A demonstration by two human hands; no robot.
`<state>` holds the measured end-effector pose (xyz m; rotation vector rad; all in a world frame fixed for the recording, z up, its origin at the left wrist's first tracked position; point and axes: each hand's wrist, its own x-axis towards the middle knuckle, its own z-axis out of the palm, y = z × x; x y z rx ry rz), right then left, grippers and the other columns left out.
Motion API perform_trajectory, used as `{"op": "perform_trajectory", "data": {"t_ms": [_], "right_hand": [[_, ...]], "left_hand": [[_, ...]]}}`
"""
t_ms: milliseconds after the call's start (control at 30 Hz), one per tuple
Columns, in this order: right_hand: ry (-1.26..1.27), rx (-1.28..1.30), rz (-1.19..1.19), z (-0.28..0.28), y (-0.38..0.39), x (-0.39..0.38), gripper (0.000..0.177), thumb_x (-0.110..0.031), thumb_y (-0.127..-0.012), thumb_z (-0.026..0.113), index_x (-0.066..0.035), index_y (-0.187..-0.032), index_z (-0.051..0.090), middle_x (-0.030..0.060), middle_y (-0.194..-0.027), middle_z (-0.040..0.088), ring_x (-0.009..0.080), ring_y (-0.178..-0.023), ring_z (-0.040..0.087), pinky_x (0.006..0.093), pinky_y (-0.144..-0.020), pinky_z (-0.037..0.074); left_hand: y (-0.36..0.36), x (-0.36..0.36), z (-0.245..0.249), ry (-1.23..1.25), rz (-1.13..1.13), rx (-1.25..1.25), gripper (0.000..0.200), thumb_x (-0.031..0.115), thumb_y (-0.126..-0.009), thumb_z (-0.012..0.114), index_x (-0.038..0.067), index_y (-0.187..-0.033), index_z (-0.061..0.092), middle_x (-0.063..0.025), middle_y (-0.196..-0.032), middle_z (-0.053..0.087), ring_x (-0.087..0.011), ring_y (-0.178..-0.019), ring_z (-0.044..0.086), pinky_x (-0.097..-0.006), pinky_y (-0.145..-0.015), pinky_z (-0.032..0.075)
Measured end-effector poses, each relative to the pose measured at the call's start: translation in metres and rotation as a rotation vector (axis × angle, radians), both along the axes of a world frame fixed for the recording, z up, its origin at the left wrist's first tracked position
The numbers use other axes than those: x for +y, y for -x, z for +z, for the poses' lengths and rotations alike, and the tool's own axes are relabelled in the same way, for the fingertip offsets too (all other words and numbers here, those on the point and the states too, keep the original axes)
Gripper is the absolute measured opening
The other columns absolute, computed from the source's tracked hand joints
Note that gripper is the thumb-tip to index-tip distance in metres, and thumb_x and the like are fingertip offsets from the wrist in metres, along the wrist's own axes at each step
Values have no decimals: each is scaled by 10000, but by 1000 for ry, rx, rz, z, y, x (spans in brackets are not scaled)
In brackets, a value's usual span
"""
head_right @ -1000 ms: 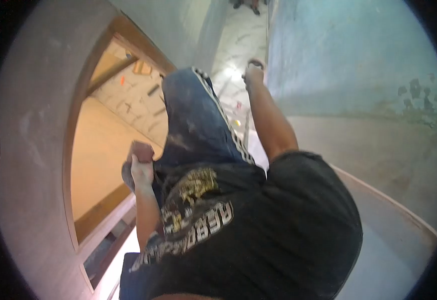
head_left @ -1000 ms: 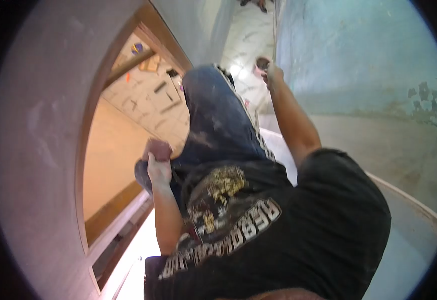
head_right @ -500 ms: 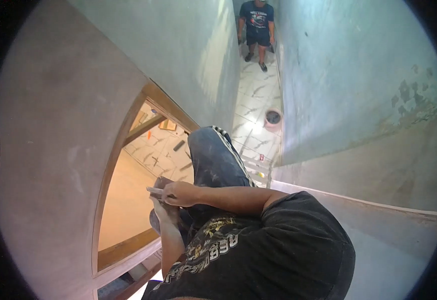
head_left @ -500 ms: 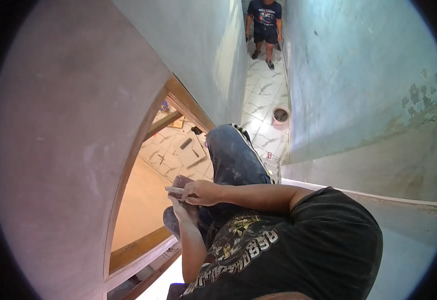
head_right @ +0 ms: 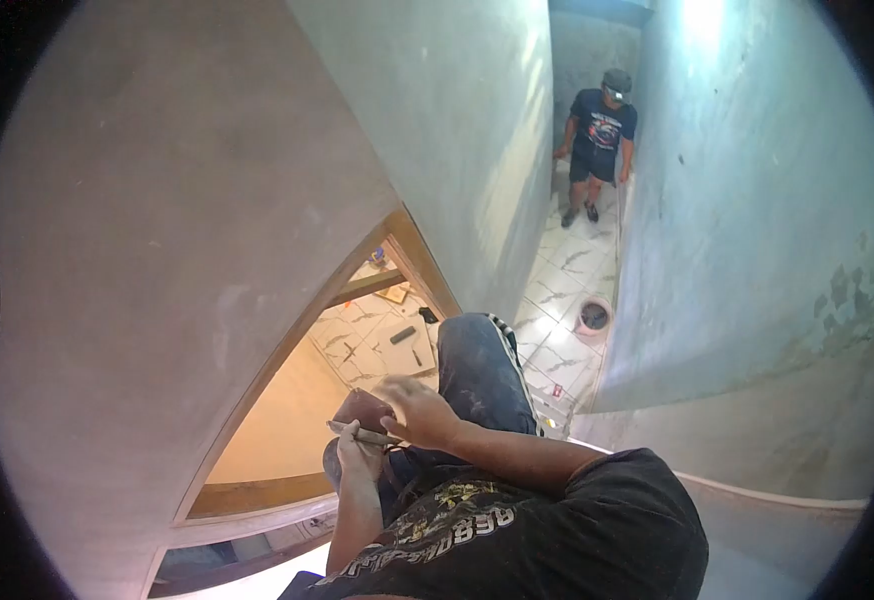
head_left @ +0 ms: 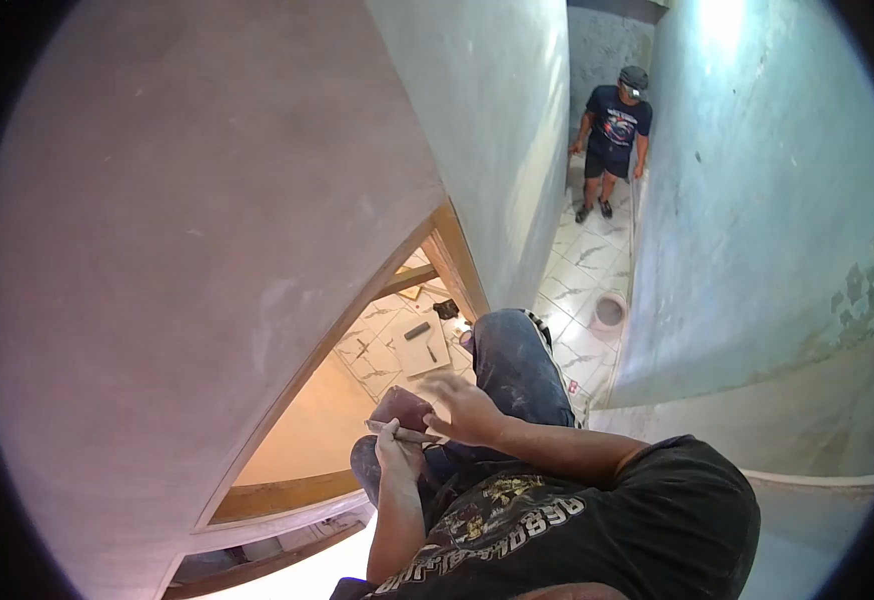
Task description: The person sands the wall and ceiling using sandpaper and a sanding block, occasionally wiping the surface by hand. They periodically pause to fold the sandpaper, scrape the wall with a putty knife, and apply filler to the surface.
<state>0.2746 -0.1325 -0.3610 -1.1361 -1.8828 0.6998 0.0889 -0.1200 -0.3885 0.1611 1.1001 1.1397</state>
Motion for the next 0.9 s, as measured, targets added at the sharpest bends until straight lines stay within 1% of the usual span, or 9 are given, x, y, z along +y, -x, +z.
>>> {"op": "perform_trajectory", "data": {"t_ms": [33,100,200,300,333,533,600,833,900], "right_hand": [[88,79,-198,-1,-2,5,619,-303,-800,668,-52,-1315,434,198,-1244,487,364,-1157,493,423,-994,400],[259,85,-137,0,-6,13,735,-381,-811,686,-7,-1359,370,204,-1295,468,344,-1216,463,425,-1032,360],[725,645,375,2,-9,21,713,-395,-870,649,13,-1382,367,134,-1239,528,219,-1142,506,365,-946,411],[1019,687,524,23,-12,12,626,-344,-920,595,29,-1371,373,165,-1267,512,210,-1142,494,338,-876,454],[975,732,456,9,-4,5,538,-325,-941,565,6,-1343,431,99,-1140,579,149,-991,542,293,-771,466],[816,680,454,-9,11,-11,386,-247,-978,498,-32,-1299,490,30,-972,605,98,-805,559,221,-669,454],[797,646,366,-2,6,-13,350,-224,-978,482,-15,-1257,510,50,-959,605,107,-788,550,246,-658,454],[720,519,-72,-35,-13,2,267,-184,-939,513,35,-1064,599,57,-905,624,113,-824,544,282,-746,450],[703,716,-130,-29,-29,8,240,-151,-927,527,31,-1059,614,41,-896,625,106,-830,540,275,-761,449]], "left_hand": [[-3,-2,8,-12,12,-5,328,136,-872,450,-54,-1139,464,-210,-1016,617,-373,-911,630,-499,-801,544],[-6,-9,28,-127,-188,25,334,149,-876,432,-59,-1136,466,-212,-1024,616,-392,-924,631,-546,-753,557],[4,-8,19,-260,-462,-61,431,153,-859,445,-64,-1231,444,-223,-1122,585,-400,-953,627,-552,-709,570],[-7,-17,26,-331,-489,-179,504,140,-830,470,-64,-1289,428,-225,-1153,578,-387,-958,630,-510,-715,577],[-4,-20,17,-297,-428,-159,495,143,-828,470,-61,-1278,440,-224,-1138,586,-386,-949,632,-497,-702,579],[7,-26,25,-243,-473,-146,466,127,-846,457,-48,-1277,433,-222,-1118,597,-392,-951,626,-514,-772,547],[6,-27,26,-248,-472,-59,465,128,-853,452,31,-1307,418,-187,-1172,568,-358,-1022,591,-495,-844,507],[17,-30,32,-222,-260,-96,433,124,-879,459,58,-1305,410,-186,-1228,527,-328,-1034,578,-469,-856,494],[28,-33,22,-226,-240,-103,421,138,-883,457,71,-1297,421,-186,-1214,532,-331,-1033,578,-470,-838,502]]}}
